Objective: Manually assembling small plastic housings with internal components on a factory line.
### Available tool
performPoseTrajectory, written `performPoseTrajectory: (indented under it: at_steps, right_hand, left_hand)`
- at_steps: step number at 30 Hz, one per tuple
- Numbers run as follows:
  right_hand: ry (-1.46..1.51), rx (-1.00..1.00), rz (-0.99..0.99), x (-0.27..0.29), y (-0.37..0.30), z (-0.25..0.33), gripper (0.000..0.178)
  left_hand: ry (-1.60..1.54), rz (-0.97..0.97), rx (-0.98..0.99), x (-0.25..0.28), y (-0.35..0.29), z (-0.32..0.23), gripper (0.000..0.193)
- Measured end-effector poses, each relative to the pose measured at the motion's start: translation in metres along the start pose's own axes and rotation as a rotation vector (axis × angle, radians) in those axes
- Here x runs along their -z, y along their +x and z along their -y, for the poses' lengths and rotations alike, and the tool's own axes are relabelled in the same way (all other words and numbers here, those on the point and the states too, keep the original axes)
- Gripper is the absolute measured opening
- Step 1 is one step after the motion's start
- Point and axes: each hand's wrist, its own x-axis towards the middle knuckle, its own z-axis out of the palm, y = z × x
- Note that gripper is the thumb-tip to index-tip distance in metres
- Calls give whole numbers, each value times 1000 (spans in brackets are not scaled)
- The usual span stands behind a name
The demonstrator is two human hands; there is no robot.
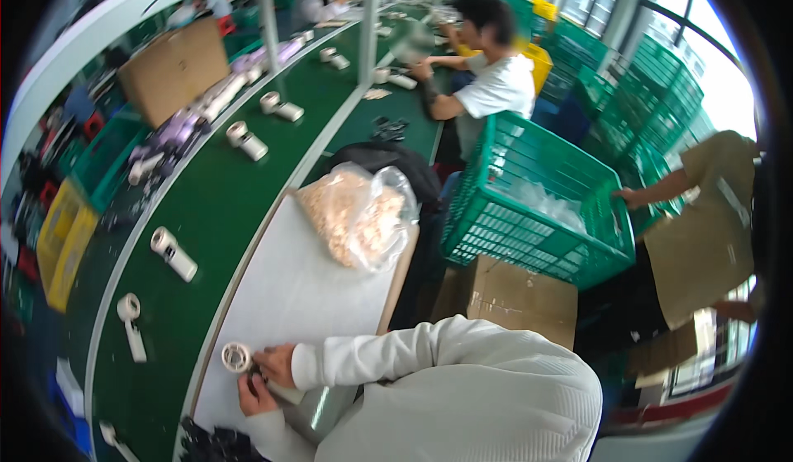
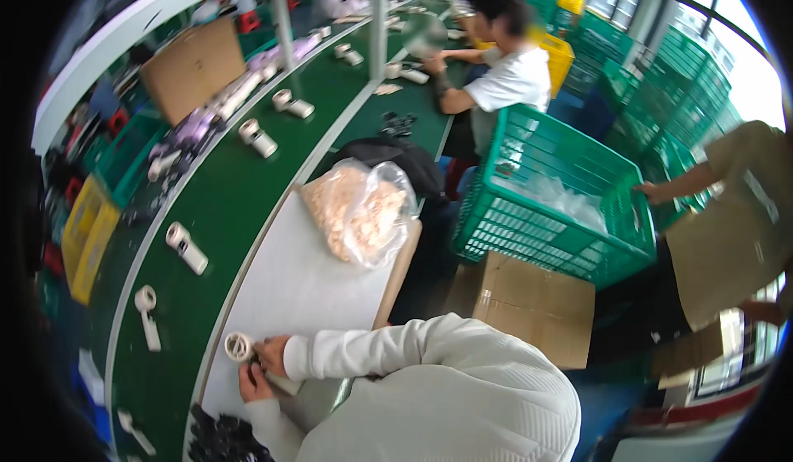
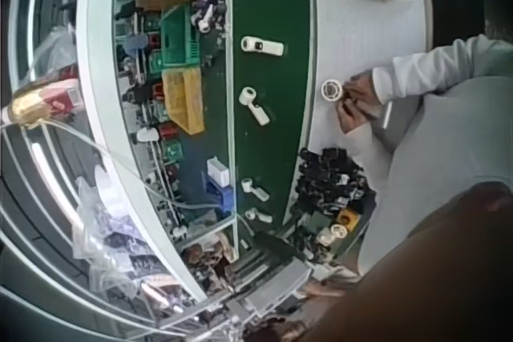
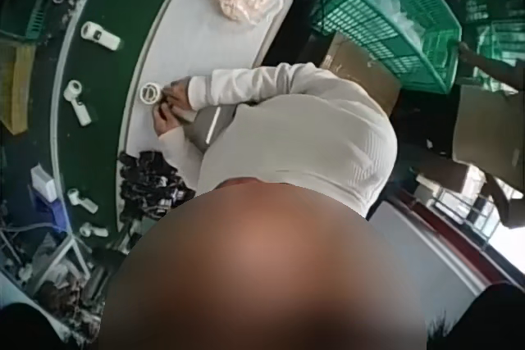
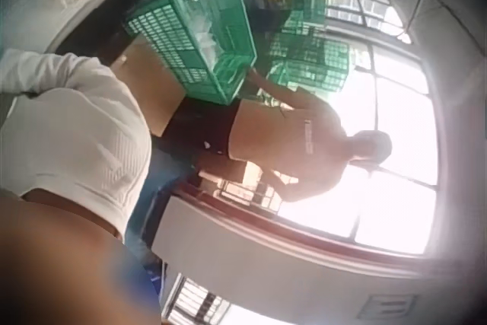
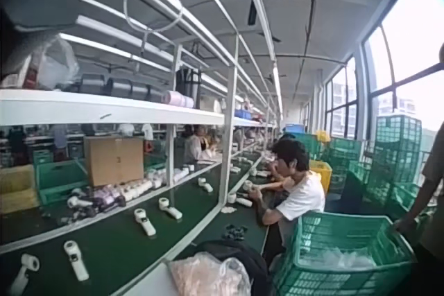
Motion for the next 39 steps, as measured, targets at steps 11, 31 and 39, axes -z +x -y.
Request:
performPoseTrajectory:
  at_steps: [11, 31, 39]
  right_hand:
    - [558, 130, 126, 19, 77, 4, 45]
    - [931, 174, 140, 9, 84, -9, 27]
    - [1069, 115, 287, 1, 78, -4, 41]
  left_hand:
    - [-328, -316, 20, -5, 36, -64, 42]
    - [-425, -368, -49, 0, 52, -54, 19]
    - [-505, -448, 54, -1, 48, -44, 22]
